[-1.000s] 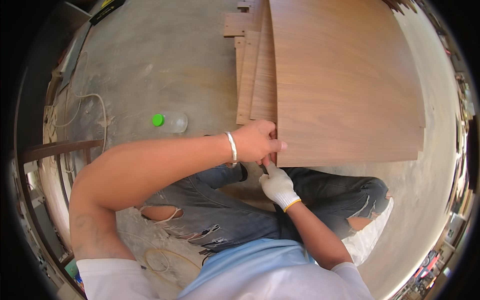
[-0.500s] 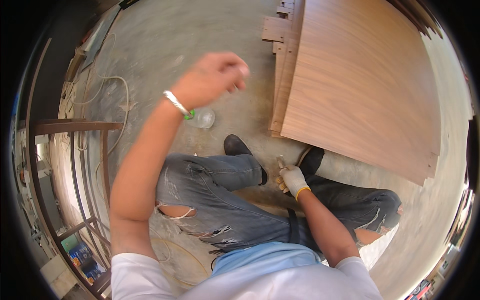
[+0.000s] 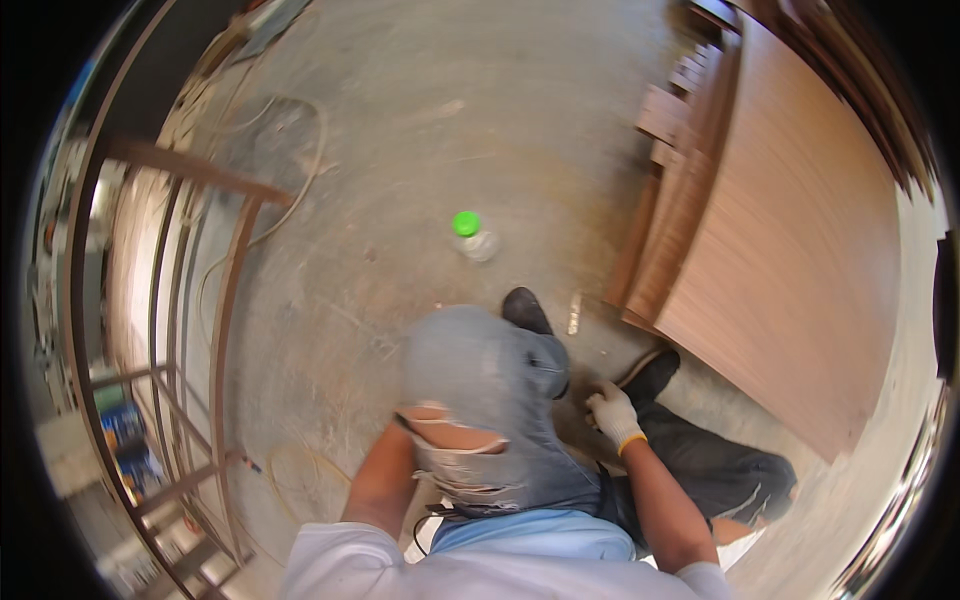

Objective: The person sits on the floor and scrapes a wooden board with a small tool, then wipes the surface with a cloth. The person handles a plastic bottle and a cloth while cleaning the board.

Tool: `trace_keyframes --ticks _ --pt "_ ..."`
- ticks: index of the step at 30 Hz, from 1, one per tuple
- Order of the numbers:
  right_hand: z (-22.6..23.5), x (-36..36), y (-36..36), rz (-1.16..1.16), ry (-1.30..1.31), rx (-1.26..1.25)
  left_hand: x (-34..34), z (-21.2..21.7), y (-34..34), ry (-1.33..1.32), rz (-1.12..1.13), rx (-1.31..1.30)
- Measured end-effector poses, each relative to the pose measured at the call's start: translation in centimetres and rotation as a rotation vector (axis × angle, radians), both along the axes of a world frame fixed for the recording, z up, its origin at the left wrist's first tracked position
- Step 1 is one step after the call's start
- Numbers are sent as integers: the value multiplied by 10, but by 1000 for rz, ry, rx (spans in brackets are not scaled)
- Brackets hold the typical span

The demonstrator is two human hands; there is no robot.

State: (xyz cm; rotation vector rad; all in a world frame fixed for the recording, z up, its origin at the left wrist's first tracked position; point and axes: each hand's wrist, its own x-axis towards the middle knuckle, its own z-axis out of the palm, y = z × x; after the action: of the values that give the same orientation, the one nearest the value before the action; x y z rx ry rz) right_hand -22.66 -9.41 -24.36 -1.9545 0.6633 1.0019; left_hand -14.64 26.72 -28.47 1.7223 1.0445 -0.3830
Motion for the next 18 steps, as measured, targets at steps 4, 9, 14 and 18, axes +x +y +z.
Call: trace_keyframes --ticks 4,9,14,18 --pt "36 2 9 -24 -76 79 -84 -22 -49 192 -348 86" --pt "120 -2 -8 37 -310 71 -45 -13 -42 -30 -423 216" --pt "278 -41 -103 -362 -624 974 39 -73 42 -540 -272 202" --pt "272 -248 -216 -1323 -1206 371 111 -58 -29 -388 -487 159"
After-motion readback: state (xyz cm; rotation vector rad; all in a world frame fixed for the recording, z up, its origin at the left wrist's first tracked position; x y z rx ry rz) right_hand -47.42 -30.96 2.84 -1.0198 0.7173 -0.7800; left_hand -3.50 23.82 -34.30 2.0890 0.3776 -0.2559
